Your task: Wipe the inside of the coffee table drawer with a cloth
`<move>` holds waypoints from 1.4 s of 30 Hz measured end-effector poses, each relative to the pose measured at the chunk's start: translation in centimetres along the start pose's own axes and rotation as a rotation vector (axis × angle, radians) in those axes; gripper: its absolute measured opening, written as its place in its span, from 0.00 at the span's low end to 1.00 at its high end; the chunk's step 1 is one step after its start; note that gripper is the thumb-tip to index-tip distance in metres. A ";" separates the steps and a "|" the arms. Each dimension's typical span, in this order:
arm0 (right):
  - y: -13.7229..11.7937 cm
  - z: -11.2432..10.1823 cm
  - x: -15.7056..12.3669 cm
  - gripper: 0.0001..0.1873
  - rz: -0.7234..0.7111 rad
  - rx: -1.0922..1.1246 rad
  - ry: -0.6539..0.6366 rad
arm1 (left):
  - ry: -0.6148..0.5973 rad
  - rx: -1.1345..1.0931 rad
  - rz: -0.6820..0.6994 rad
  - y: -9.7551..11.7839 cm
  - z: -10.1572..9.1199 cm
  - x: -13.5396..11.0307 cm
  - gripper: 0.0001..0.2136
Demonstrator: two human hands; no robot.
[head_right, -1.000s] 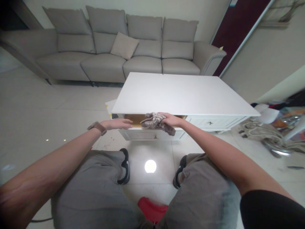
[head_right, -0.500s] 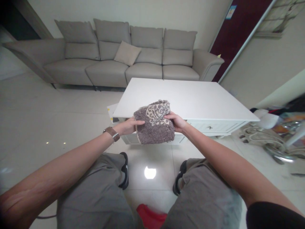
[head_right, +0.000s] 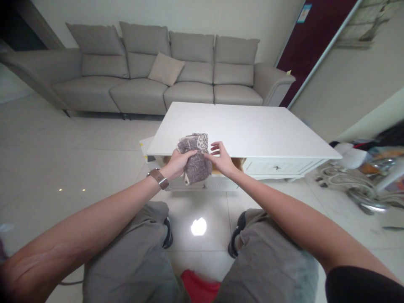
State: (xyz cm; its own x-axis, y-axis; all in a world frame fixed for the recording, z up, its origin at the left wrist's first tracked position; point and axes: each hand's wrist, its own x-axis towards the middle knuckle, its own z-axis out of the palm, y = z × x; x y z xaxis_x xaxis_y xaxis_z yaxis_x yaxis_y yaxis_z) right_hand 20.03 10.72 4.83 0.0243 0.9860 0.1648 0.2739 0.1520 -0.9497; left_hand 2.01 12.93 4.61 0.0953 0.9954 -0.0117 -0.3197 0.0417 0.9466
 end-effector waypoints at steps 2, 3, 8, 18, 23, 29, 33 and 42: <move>-0.9 0.9 -0.7 0.36 -0.065 0.062 -0.149 | -0.041 -0.016 0.023 -0.1 0.3 0.1 0.20; -1.3 1.2 -1.0 0.39 -0.067 0.090 -0.169 | -0.091 -0.035 0.022 0.0 0.5 0.2 0.19; -1.4 1.0 -1.2 0.43 -0.039 0.253 -0.095 | -0.342 -0.044 -0.098 0.6 1.1 -0.1 0.20; -1.6 0.8 -1.3 0.34 0.096 0.508 -0.098 | -0.225 0.232 0.093 1.1 0.9 0.0 0.18; -2.3 0.9 -1.5 0.29 0.139 0.581 -0.054 | -0.195 0.200 0.131 1.2 1.5 -0.3 0.31; -1.2 0.6 -1.4 0.24 0.118 0.549 -0.086 | -0.152 0.279 0.096 0.5 1.7 0.6 0.17; 0.1 0.7 -0.8 0.17 0.135 0.481 -0.009 | -0.071 0.322 0.163 -0.4 1.2 1.8 0.11; 0.1 0.7 0.7 0.14 0.203 0.609 0.251 | -0.164 0.740 0.435 0.4 2.1 -0.2 0.11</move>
State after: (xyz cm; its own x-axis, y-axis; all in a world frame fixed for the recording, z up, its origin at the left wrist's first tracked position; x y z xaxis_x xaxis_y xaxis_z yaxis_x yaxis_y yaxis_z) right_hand 19.42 11.45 4.68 0.2601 0.9645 -0.0453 -0.3466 0.0495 -0.9367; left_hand 3.87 12.61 5.65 0.2600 0.8826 0.3916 0.3297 -0.4623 0.8231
